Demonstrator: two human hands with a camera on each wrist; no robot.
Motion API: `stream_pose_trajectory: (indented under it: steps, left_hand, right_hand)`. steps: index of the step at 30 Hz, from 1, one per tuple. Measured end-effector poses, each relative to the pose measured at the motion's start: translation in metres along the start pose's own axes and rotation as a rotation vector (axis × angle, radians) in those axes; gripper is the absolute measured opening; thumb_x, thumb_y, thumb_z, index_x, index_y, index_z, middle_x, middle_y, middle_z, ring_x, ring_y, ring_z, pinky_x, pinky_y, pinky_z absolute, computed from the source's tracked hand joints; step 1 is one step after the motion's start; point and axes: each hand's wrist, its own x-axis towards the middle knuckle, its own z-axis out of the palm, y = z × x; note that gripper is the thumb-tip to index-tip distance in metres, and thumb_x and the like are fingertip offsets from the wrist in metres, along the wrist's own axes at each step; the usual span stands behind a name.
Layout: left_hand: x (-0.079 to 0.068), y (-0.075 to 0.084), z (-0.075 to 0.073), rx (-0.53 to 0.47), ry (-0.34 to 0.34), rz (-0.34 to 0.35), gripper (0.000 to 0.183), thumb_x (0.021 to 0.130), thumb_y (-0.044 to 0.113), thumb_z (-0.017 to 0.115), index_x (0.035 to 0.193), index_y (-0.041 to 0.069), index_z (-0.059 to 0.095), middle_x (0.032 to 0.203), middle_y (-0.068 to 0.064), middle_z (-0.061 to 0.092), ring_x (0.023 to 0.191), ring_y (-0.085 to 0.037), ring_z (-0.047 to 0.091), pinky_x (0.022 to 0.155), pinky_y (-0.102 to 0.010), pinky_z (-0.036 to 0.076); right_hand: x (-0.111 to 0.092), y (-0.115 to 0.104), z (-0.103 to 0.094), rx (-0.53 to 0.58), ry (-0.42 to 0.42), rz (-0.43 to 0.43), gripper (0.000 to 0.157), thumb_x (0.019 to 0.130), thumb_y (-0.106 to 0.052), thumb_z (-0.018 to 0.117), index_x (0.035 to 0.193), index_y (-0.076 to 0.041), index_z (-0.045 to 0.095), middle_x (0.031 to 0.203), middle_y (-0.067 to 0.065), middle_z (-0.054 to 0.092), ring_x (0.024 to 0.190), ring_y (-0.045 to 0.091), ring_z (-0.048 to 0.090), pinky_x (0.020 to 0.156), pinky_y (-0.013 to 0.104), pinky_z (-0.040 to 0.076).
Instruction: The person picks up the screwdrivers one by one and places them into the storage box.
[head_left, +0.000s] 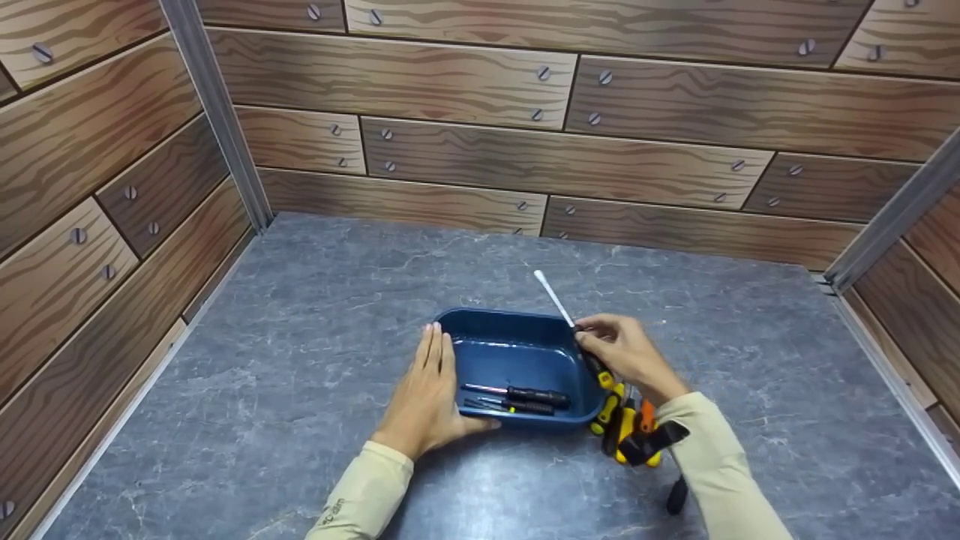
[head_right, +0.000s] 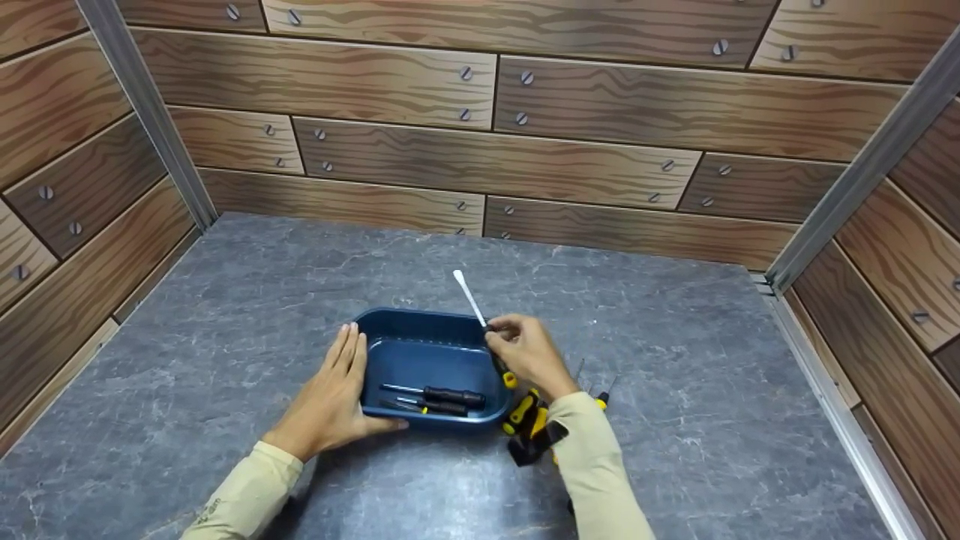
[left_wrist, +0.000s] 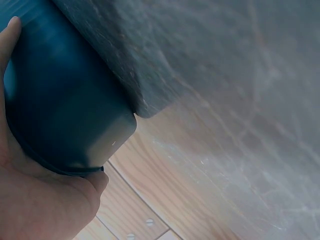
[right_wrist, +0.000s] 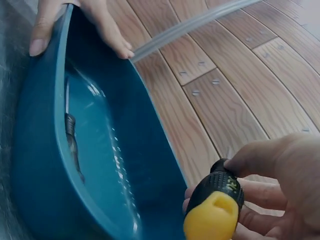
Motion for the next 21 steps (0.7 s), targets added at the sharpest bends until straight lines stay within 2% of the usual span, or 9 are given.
stream_pose_trajectory:
  steps: [4,10,13,16,21]
  left_hand:
    - [0.000,0.001,0.000,-0.011,-0.009,-0.004,0.138,0.065,0.081,0.073,0.150,-0.018,0.027,0.158,-0.037,0.022,0.150,-0.046,0.019,0.120,-0.048,0.025]
    - [0.001,0.001,-0.001,-0.011,-0.028,-0.019,0.139,0.066,0.083,0.071,0.152,-0.017,0.025,0.160,-0.035,0.019,0.151,-0.045,0.017,0.121,-0.047,0.025]
    - [0.001,0.001,-0.001,-0.005,-0.026,-0.015,0.139,0.066,0.083,0.070,0.152,-0.016,0.025,0.160,-0.035,0.020,0.151,-0.044,0.017,0.120,-0.047,0.025]
    - [0.001,0.000,-0.001,0.000,0.005,0.005,0.137,0.066,0.082,0.071,0.150,-0.017,0.027,0.158,-0.036,0.023,0.149,-0.046,0.020,0.119,-0.047,0.029]
    - [0.000,0.000,-0.001,0.006,0.038,0.023,0.135,0.066,0.080,0.073,0.149,-0.018,0.030,0.156,-0.037,0.027,0.148,-0.047,0.024,0.117,-0.047,0.032]
  right_hand:
    - [0.003,0.001,0.012,-0.009,-0.052,-0.042,0.031,0.095,-0.002,0.064,0.121,0.015,0.063,0.105,0.024,0.070,0.083,0.014,0.064,0.072,0.020,0.052]
    - [0.006,0.002,0.030,-0.068,-0.084,-0.073,0.024,0.093,0.000,0.065,0.115,0.011,0.067,0.102,0.019,0.072,0.087,0.024,0.069,0.074,0.024,0.054]
    - [0.008,0.005,0.037,-0.144,-0.088,-0.154,0.019,0.091,0.001,0.067,0.108,0.010,0.070,0.098,0.018,0.074,0.088,0.029,0.071,0.078,0.033,0.057]
    - [0.009,0.008,0.044,-0.233,-0.101,-0.242,0.016,0.089,0.002,0.069,0.103,0.008,0.073,0.094,0.015,0.075,0.086,0.028,0.071,0.080,0.040,0.058]
    - [0.009,0.012,0.052,-0.350,-0.159,-0.315,0.017,0.089,0.001,0.070,0.104,0.003,0.075,0.093,0.009,0.075,0.085,0.021,0.070,0.078,0.040,0.058]
